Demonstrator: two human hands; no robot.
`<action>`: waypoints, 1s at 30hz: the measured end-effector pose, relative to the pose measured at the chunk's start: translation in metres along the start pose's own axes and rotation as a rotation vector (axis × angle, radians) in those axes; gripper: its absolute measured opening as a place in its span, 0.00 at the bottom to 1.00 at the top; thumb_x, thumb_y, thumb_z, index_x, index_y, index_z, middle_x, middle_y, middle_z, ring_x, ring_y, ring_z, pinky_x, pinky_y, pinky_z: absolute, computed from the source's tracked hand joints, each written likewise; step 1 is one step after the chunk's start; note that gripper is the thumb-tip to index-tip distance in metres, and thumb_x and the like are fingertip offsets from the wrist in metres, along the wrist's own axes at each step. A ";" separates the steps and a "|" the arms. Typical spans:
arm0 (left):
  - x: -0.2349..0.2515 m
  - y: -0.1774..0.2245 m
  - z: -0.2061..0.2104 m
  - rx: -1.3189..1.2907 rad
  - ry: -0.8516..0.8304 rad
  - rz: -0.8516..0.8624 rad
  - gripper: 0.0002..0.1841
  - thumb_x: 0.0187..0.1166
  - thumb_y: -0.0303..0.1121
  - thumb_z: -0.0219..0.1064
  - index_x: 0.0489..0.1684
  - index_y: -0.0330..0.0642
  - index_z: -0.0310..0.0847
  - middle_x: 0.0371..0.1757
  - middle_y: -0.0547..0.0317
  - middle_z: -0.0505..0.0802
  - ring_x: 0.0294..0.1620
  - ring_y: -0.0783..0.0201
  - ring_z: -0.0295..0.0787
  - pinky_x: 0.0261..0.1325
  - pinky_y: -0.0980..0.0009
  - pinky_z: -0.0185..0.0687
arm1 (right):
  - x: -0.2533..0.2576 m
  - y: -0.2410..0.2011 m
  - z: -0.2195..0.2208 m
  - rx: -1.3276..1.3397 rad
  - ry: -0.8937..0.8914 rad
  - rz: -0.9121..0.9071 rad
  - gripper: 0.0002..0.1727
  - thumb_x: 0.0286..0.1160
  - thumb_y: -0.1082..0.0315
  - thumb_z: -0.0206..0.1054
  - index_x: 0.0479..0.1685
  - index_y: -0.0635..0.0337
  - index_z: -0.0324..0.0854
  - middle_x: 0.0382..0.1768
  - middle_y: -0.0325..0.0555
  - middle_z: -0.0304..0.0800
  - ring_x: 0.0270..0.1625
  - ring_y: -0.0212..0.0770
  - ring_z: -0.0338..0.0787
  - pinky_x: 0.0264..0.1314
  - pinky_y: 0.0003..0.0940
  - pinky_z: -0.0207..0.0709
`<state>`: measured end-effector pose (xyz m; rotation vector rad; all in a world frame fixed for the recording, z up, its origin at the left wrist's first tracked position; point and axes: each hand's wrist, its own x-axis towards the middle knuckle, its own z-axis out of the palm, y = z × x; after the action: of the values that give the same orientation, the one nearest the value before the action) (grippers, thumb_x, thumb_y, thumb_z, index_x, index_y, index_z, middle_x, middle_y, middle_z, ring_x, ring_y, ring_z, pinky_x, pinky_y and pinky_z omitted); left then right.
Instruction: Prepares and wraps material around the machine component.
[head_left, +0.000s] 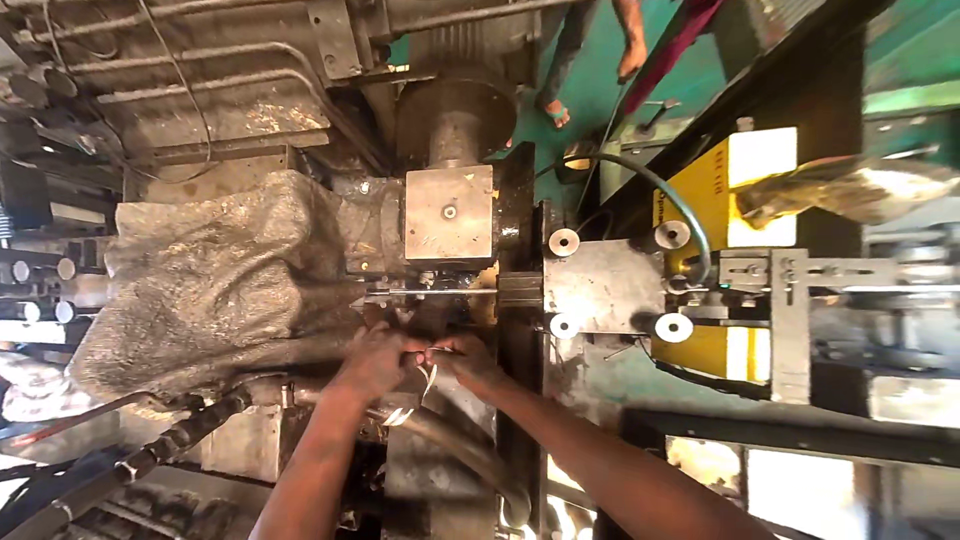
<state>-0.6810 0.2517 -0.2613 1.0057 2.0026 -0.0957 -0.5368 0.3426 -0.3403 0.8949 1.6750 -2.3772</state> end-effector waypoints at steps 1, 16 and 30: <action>0.001 -0.001 0.001 0.039 -0.018 -0.004 0.13 0.85 0.39 0.67 0.62 0.53 0.93 0.65 0.53 0.93 0.79 0.43 0.76 0.85 0.38 0.55 | 0.000 0.004 -0.004 -0.022 -0.017 -0.026 0.08 0.83 0.73 0.64 0.39 0.69 0.86 0.29 0.42 0.84 0.30 0.28 0.75 0.38 0.27 0.71; 0.002 -0.010 -0.013 0.085 -0.125 -0.018 0.11 0.81 0.43 0.71 0.56 0.59 0.95 0.60 0.63 0.94 0.77 0.49 0.73 0.81 0.36 0.50 | 0.029 0.032 -0.039 -0.079 0.077 -0.018 0.10 0.74 0.67 0.75 0.30 0.64 0.88 0.23 0.38 0.81 0.27 0.29 0.74 0.35 0.32 0.70; -0.013 -0.018 0.017 0.532 0.464 0.386 0.06 0.65 0.34 0.82 0.35 0.47 0.94 0.51 0.51 0.93 0.56 0.36 0.85 0.53 0.36 0.73 | 0.029 -0.025 -0.004 -0.820 -0.164 -0.167 0.08 0.78 0.68 0.68 0.45 0.61 0.92 0.44 0.57 0.95 0.55 0.59 0.92 0.60 0.61 0.79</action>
<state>-0.6781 0.2249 -0.2676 1.8800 2.1976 -0.2068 -0.5691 0.3630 -0.3357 0.4074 2.3977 -1.4976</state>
